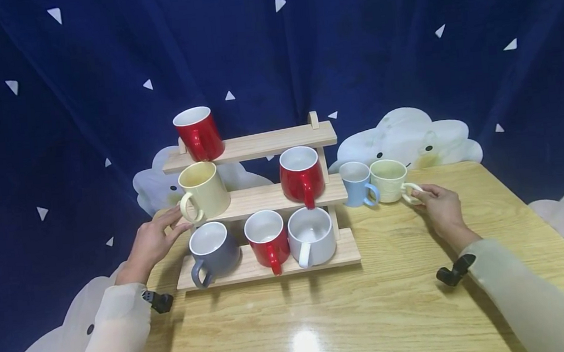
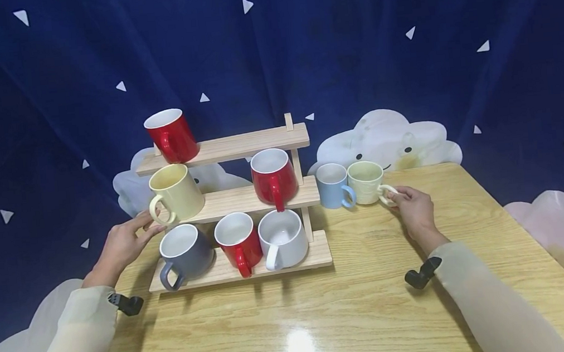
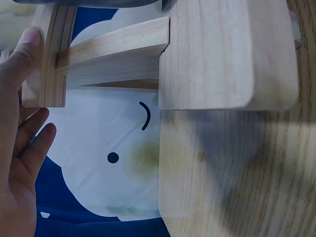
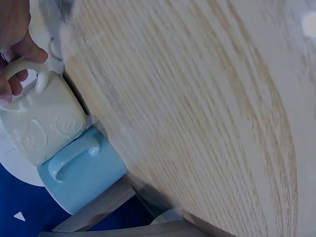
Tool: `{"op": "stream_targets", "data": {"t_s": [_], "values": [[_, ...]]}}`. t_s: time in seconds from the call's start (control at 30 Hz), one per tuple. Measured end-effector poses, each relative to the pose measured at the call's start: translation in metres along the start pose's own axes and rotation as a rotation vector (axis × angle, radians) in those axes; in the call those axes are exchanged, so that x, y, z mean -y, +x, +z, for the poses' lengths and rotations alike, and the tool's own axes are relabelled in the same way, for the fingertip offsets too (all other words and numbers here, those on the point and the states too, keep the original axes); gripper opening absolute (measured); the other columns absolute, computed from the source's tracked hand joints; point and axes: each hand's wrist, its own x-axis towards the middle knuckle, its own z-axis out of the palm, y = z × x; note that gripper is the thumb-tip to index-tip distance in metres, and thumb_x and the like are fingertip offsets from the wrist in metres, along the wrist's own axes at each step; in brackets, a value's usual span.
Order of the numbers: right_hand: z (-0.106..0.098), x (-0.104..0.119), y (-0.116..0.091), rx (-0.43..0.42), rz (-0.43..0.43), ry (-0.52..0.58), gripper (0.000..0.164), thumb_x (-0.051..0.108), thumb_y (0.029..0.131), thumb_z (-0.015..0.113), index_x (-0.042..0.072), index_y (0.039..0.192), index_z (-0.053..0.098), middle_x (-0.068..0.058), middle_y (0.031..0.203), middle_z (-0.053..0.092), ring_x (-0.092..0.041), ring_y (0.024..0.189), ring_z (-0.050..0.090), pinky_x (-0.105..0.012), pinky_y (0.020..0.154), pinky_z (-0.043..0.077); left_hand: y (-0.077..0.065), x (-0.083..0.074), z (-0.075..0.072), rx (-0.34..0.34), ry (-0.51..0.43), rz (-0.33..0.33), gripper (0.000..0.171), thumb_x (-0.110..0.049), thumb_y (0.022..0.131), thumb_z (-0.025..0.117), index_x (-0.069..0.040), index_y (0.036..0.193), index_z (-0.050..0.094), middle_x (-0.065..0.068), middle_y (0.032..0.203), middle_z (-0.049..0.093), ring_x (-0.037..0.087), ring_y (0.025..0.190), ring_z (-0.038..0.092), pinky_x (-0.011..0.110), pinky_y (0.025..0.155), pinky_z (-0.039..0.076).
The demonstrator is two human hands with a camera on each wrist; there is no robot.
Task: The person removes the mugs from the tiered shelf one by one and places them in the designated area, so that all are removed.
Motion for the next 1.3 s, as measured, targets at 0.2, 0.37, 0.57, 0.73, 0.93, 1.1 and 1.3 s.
{"op": "stream_targets", "data": {"t_s": [0.2,0.37,0.57,0.73,0.93,1.1,1.3], "values": [[0.002,-0.003,0.0,0.009,0.007,0.064,0.045,0.015,0.096,0.065,-0.013,0.129,0.053,0.015,0.087,0.068,-0.003,0.085,0.066,-0.024,0.084,0.053,0.0,0.001,0.001,-0.003,0.006,0.009,0.051,-0.038,0.09,0.07,-0.011,0.132,0.062,0.015,0.136,0.056,0.047,0.109,0.059,0.064,0.091,0.044],[0.002,-0.006,-0.001,0.024,0.04,0.108,0.047,0.014,0.095,0.065,-0.012,0.131,0.05,0.015,0.087,0.067,-0.001,0.087,0.065,-0.026,0.087,0.052,0.001,0.001,0.001,0.0,0.006,0.011,0.051,-0.038,0.09,0.07,-0.011,0.133,0.062,0.016,0.136,0.056,0.047,0.109,0.059,0.064,0.091,0.044],[0.001,-0.007,-0.001,0.056,0.036,0.06,0.048,0.018,0.096,0.064,-0.01,0.133,0.051,0.018,0.089,0.067,-0.001,0.09,0.064,-0.027,0.09,0.051,0.001,-0.001,0.0,0.008,0.007,0.0,0.051,-0.037,0.09,0.07,-0.012,0.133,0.062,0.016,0.137,0.056,0.048,0.111,0.058,0.064,0.092,0.043],[-0.002,-0.005,0.0,0.097,-0.015,-0.072,0.048,0.024,0.098,0.062,-0.009,0.133,0.052,0.002,0.103,0.069,0.002,0.089,0.063,-0.022,0.085,0.053,0.001,-0.002,-0.001,0.024,0.007,-0.021,0.051,-0.037,0.091,0.07,-0.012,0.134,0.061,0.015,0.138,0.054,0.047,0.112,0.057,0.065,0.093,0.042],[-0.007,-0.003,0.004,0.129,-0.05,-0.285,0.05,0.03,0.099,0.061,-0.005,0.133,0.055,-0.025,0.122,0.062,-0.005,0.089,0.061,-0.016,0.072,0.053,0.001,-0.001,-0.002,0.019,0.003,-0.012,0.05,-0.036,0.09,0.07,-0.012,0.133,0.061,0.015,0.138,0.055,0.047,0.111,0.058,0.065,0.092,0.043],[-0.012,-0.001,0.005,0.149,-0.043,-0.37,0.055,0.038,0.097,0.061,-0.003,0.134,0.054,-0.025,0.124,0.061,-0.014,0.097,0.059,-0.021,0.078,0.049,0.0,0.0,0.0,0.021,0.001,-0.014,0.051,-0.04,0.09,0.069,-0.012,0.133,0.062,0.014,0.138,0.055,0.046,0.111,0.059,0.063,0.093,0.043],[-0.02,0.014,0.004,0.146,-0.111,-0.457,0.06,0.047,0.099,0.054,-0.002,0.134,0.054,-0.027,0.124,0.06,-0.034,0.111,0.056,-0.04,0.088,0.045,0.001,0.0,0.0,0.015,0.004,-0.001,0.051,-0.038,0.091,0.069,-0.011,0.133,0.062,0.016,0.137,0.056,0.046,0.111,0.059,0.064,0.093,0.043]]}}
